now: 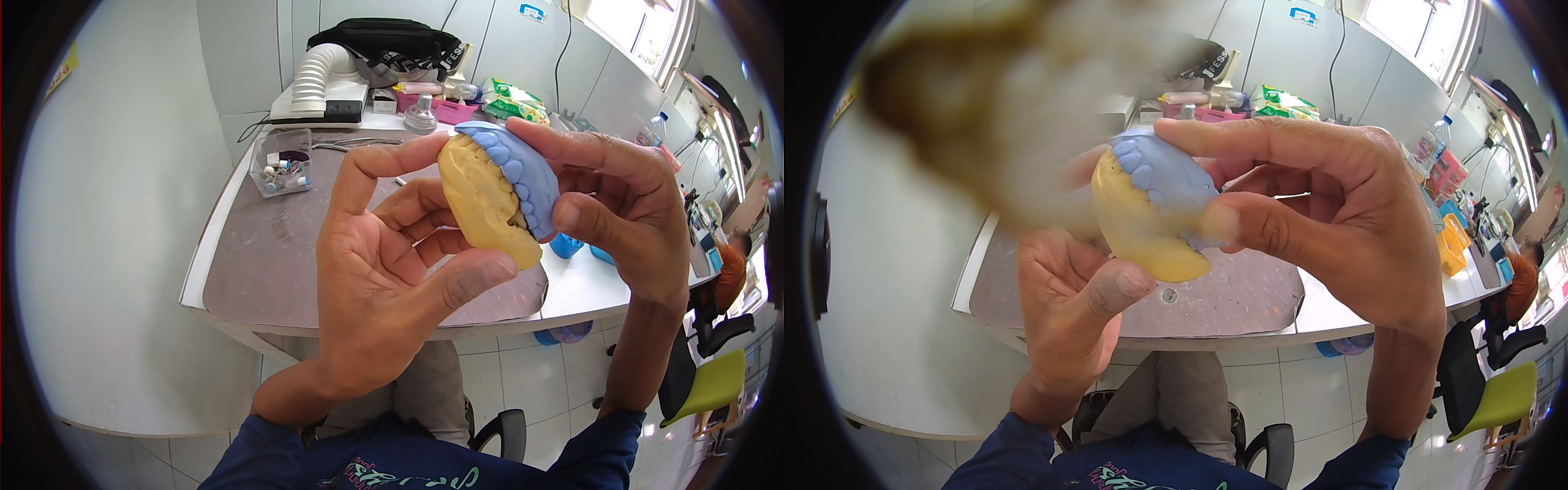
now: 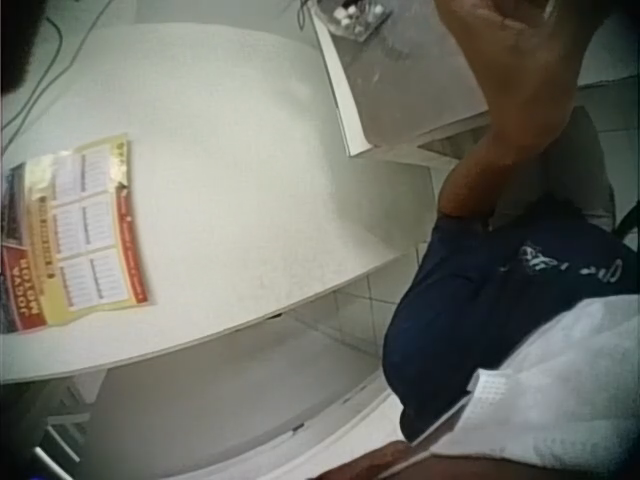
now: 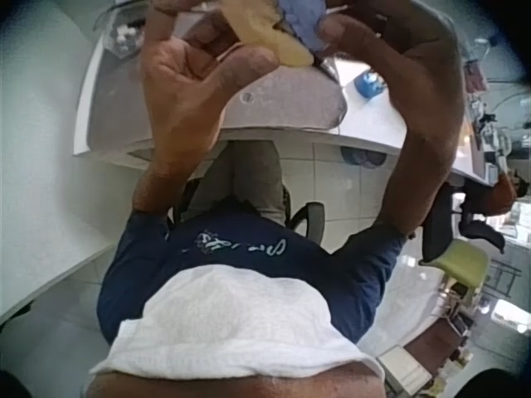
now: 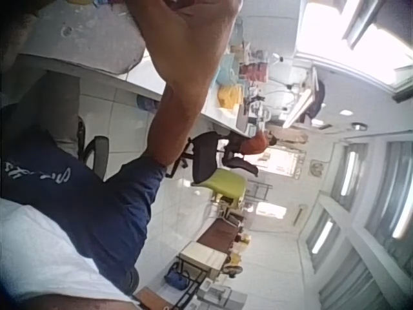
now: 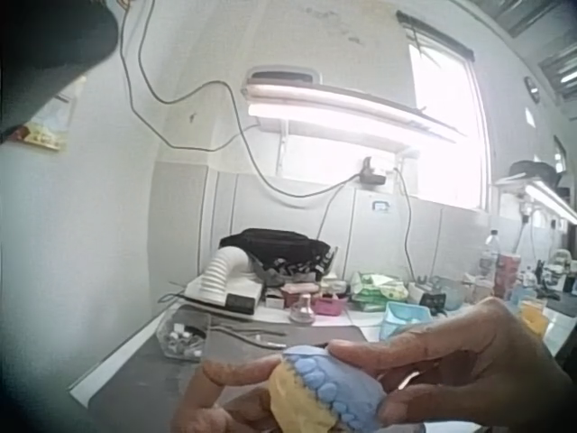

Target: Fitting and adjusting an individual crown prosthetic onto dental jaw models and refining it using a laboratory micro-motor handpiece tool.

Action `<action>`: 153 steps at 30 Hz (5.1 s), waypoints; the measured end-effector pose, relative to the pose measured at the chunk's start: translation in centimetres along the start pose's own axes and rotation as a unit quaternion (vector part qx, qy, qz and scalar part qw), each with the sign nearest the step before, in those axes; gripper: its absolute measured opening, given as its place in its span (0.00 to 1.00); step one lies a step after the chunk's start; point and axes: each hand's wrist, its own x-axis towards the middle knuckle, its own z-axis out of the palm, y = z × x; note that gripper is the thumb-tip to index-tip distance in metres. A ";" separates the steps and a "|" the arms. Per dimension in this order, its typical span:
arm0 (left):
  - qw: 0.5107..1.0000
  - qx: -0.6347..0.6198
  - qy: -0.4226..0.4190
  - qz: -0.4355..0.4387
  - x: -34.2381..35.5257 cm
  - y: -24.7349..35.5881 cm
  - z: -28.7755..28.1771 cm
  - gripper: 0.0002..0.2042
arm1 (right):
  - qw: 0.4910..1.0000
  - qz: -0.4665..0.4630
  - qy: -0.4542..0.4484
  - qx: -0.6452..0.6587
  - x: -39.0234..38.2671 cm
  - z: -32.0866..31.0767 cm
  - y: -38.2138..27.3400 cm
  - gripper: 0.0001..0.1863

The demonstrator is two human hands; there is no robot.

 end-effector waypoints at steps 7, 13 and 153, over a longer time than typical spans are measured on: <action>1.000 0.016 -0.006 0.013 0.0 -0.1 -0.1 0.34 | 1.000 0.004 0.000 0.015 -0.1 0.0 0.6 0.28; 0.998 0.048 0.000 0.040 0.0 -0.7 -0.3 0.36 | 1.000 -0.010 -0.006 -0.013 -0.1 -0.2 0.6 0.27; 0.849 0.508 -0.020 -0.144 -1.1 -3.8 -11.7 0.16 | 0.969 0.220 0.114 0.023 -0.6 7.3 16.5 0.11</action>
